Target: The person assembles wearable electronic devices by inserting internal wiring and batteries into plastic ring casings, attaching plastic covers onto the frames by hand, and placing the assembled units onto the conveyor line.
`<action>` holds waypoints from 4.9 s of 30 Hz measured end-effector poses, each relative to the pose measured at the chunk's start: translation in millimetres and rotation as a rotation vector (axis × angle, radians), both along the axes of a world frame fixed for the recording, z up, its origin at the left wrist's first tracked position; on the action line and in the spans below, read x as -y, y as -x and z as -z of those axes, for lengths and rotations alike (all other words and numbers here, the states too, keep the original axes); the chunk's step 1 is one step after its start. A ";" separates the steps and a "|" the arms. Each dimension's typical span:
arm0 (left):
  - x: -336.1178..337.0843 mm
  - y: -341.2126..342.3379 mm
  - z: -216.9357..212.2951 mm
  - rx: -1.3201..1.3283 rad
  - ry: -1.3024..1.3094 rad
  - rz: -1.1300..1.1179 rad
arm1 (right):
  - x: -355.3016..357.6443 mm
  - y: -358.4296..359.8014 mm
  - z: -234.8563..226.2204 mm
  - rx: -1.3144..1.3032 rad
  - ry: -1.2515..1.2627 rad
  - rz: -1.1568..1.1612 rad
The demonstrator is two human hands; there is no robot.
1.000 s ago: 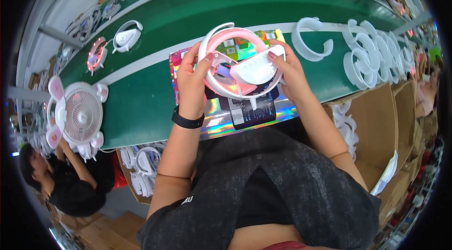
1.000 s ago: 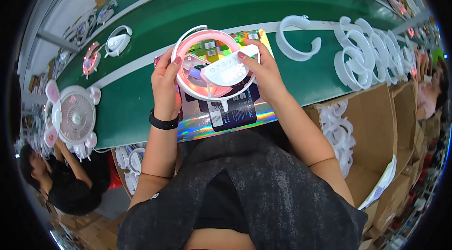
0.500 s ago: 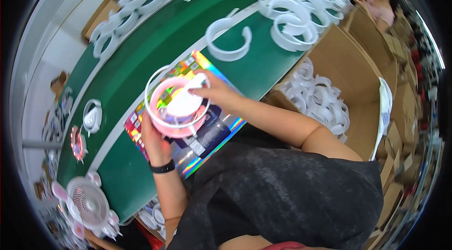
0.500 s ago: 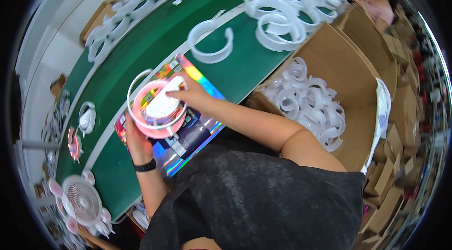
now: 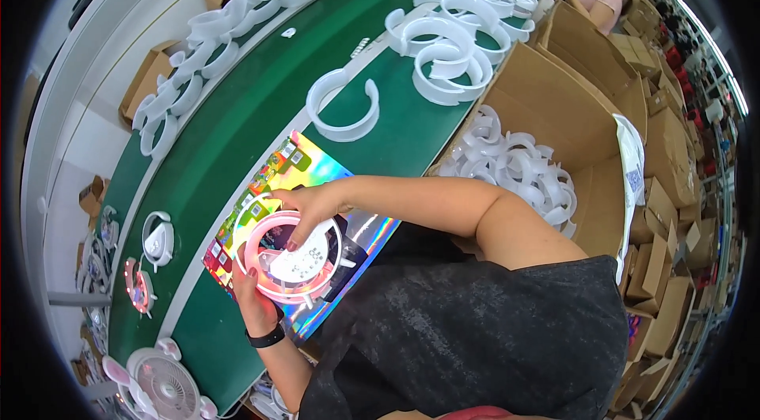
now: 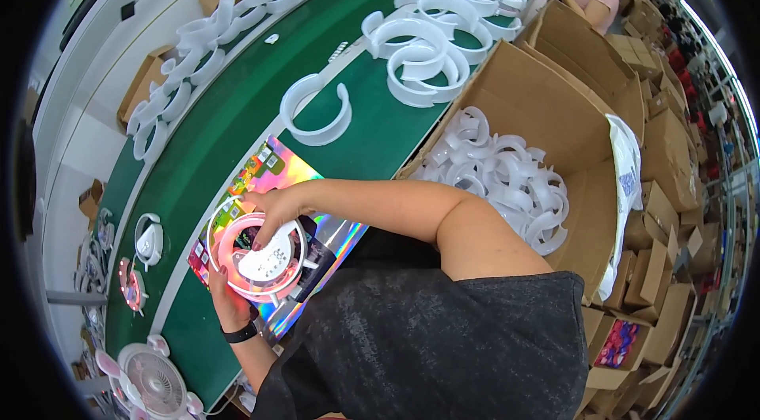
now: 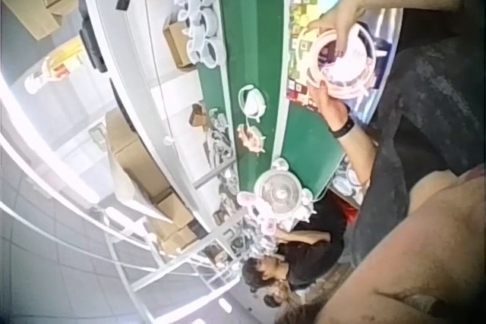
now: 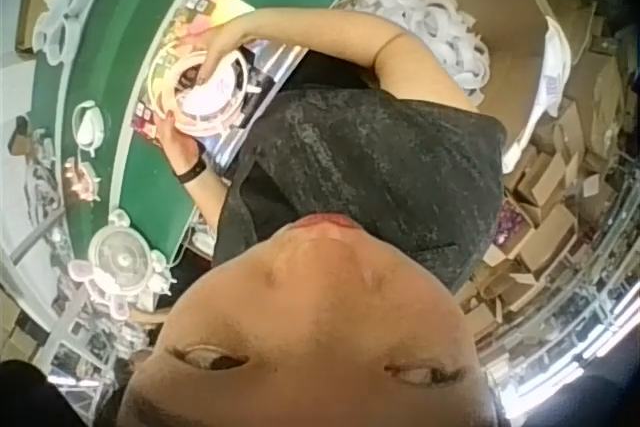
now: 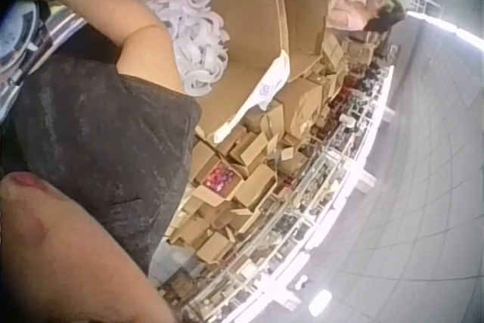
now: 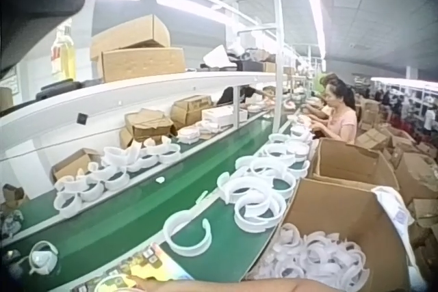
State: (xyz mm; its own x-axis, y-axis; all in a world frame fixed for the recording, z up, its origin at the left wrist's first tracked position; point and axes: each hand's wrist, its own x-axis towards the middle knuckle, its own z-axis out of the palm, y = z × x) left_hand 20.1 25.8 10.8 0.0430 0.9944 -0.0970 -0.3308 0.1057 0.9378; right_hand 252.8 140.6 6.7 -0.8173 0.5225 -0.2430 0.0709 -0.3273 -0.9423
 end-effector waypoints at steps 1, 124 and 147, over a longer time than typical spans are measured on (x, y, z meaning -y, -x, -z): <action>3.4 2.4 -1.4 0.022 0.020 -0.013 | 2.0 4.8 -2.8 -0.017 0.046 0.008; 18.9 17.0 3.5 -0.795 -0.020 -0.001 | 95.1 61.4 23.1 0.296 -0.923 0.404; 14.8 15.8 14.6 -0.911 -0.082 0.141 | 87.5 64.3 10.2 0.335 -1.060 0.246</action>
